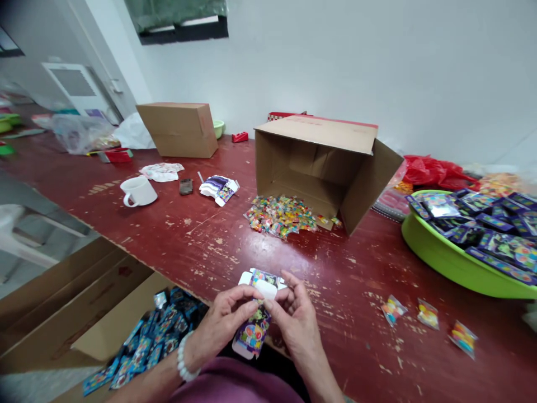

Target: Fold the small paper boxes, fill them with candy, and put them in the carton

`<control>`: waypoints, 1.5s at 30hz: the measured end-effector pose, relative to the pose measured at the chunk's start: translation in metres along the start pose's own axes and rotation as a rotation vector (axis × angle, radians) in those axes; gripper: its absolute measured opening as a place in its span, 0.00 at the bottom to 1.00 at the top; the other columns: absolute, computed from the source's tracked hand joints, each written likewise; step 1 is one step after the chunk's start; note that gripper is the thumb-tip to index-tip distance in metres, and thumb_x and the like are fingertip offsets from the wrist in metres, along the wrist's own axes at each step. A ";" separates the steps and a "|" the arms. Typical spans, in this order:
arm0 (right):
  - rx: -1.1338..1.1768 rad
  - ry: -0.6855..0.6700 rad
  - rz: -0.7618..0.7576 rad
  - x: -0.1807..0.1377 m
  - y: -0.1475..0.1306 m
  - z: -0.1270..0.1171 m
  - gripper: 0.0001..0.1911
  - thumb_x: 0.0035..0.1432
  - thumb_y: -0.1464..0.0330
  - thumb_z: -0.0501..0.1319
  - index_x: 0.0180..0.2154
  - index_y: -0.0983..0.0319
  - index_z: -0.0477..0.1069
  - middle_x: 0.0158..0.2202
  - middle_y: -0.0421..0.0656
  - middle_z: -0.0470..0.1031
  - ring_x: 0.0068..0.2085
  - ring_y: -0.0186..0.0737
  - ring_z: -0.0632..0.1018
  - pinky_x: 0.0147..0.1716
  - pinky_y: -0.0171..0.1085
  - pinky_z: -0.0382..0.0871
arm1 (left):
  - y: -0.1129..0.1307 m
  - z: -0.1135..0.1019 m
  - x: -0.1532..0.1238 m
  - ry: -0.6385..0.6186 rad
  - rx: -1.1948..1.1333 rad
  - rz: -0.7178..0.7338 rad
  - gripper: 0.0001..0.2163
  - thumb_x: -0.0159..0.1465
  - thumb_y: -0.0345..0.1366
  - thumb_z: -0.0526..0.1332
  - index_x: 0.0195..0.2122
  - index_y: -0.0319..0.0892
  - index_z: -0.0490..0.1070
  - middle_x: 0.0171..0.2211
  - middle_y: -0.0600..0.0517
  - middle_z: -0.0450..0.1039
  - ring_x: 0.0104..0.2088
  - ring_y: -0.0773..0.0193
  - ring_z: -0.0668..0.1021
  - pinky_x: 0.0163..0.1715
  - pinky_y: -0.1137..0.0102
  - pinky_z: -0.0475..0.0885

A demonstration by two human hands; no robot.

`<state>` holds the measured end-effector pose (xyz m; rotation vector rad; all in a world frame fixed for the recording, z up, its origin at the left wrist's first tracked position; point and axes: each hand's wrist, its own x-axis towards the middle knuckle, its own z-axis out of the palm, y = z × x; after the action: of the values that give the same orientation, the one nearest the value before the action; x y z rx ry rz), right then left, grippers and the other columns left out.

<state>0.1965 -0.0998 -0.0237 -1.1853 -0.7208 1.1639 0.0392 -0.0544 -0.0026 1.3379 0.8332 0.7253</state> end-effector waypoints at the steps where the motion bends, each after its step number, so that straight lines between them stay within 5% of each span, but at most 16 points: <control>1: -0.039 -0.030 -0.016 0.000 -0.001 0.000 0.21 0.47 0.60 0.73 0.42 0.61 0.75 0.30 0.40 0.76 0.31 0.39 0.75 0.31 0.35 0.70 | 0.000 0.000 0.000 0.006 -0.047 0.010 0.09 0.63 0.41 0.63 0.40 0.42 0.74 0.36 0.50 0.75 0.37 0.63 0.74 0.39 0.71 0.69; 5: -0.298 -0.083 -0.210 -0.002 -0.004 -0.001 0.10 0.57 0.62 0.67 0.30 0.62 0.76 0.29 0.41 0.75 0.31 0.38 0.74 0.32 0.34 0.67 | -0.002 0.000 -0.002 -0.002 -0.355 -0.065 0.19 0.58 0.40 0.68 0.47 0.47 0.64 0.37 0.53 0.75 0.35 0.64 0.77 0.36 0.72 0.71; 8: -0.404 -0.066 -0.370 -0.001 -0.005 0.000 0.07 0.60 0.64 0.64 0.31 0.60 0.76 0.30 0.41 0.73 0.31 0.37 0.74 0.31 0.33 0.67 | -0.003 0.002 -0.002 -0.109 -0.476 -0.275 0.19 0.62 0.49 0.62 0.49 0.46 0.63 0.34 0.52 0.74 0.27 0.65 0.78 0.25 0.73 0.71; 12: -0.508 -0.234 -0.411 -0.001 -0.008 0.001 0.09 0.64 0.64 0.59 0.38 0.59 0.77 0.37 0.44 0.75 0.31 0.36 0.76 0.28 0.32 0.70 | -0.006 0.007 0.000 -0.101 -0.490 -0.386 0.26 0.65 0.58 0.51 0.50 0.40 0.66 0.27 0.50 0.73 0.18 0.67 0.74 0.18 0.74 0.68; 17: -0.408 -0.231 -0.228 -0.001 -0.013 0.001 0.09 0.62 0.62 0.62 0.33 0.61 0.73 0.40 0.45 0.78 0.26 0.34 0.77 0.24 0.32 0.71 | -0.005 0.011 0.004 -0.067 -0.420 -0.427 0.32 0.62 0.63 0.48 0.46 0.38 0.72 0.24 0.51 0.72 0.17 0.68 0.72 0.16 0.75 0.66; 25: -0.136 -0.227 0.057 0.008 -0.016 0.004 0.11 0.57 0.61 0.66 0.34 0.64 0.73 0.24 0.41 0.76 0.18 0.36 0.75 0.16 0.31 0.67 | -0.001 0.012 0.006 -0.104 -0.230 -0.348 0.36 0.63 0.64 0.44 0.40 0.34 0.75 0.23 0.48 0.73 0.16 0.68 0.72 0.16 0.75 0.65; 28: -0.224 -0.247 -0.084 0.006 -0.018 0.000 0.08 0.60 0.64 0.64 0.33 0.62 0.74 0.30 0.43 0.78 0.23 0.36 0.77 0.20 0.32 0.70 | -0.002 0.010 0.006 -0.124 -0.229 -0.336 0.32 0.64 0.61 0.47 0.43 0.34 0.75 0.22 0.49 0.73 0.16 0.68 0.72 0.16 0.75 0.64; 32: -0.463 -0.304 -0.398 -0.005 -0.025 0.001 0.04 0.62 0.69 0.62 0.34 0.60 0.76 0.41 0.44 0.78 0.41 0.40 0.79 0.40 0.36 0.73 | -0.004 0.011 0.004 -0.073 -0.332 -0.400 0.27 0.64 0.57 0.53 0.45 0.36 0.74 0.19 0.53 0.70 0.16 0.68 0.71 0.16 0.75 0.64; 38: -0.653 -0.192 -0.514 -0.006 -0.016 0.005 0.06 0.60 0.75 0.59 0.35 0.60 0.73 0.40 0.44 0.77 0.41 0.39 0.77 0.43 0.36 0.69 | -0.008 0.017 0.001 -0.042 -0.406 -0.460 0.25 0.63 0.54 0.57 0.56 0.44 0.65 0.25 0.53 0.72 0.19 0.67 0.73 0.19 0.74 0.67; 42: -0.641 -0.147 -0.424 0.001 -0.025 -0.033 0.05 0.62 0.71 0.60 0.36 0.59 0.75 0.37 0.42 0.77 0.39 0.38 0.77 0.41 0.35 0.69 | -0.007 0.017 -0.001 -0.124 -0.367 -0.438 0.26 0.64 0.46 0.60 0.61 0.50 0.56 0.35 0.51 0.74 0.28 0.65 0.77 0.29 0.72 0.71; 45: -0.662 0.089 -0.382 0.002 -0.043 -0.067 0.09 0.63 0.66 0.60 0.44 0.59 0.74 0.42 0.44 0.77 0.43 0.41 0.76 0.43 0.38 0.69 | -0.005 0.016 0.000 -0.165 -0.354 -0.423 0.26 0.64 0.42 0.61 0.61 0.50 0.55 0.39 0.49 0.73 0.33 0.64 0.77 0.32 0.72 0.70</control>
<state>0.2710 -0.1175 -0.0013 -1.5391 -1.2562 0.5540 0.0530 -0.0635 -0.0065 0.8533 0.7784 0.3983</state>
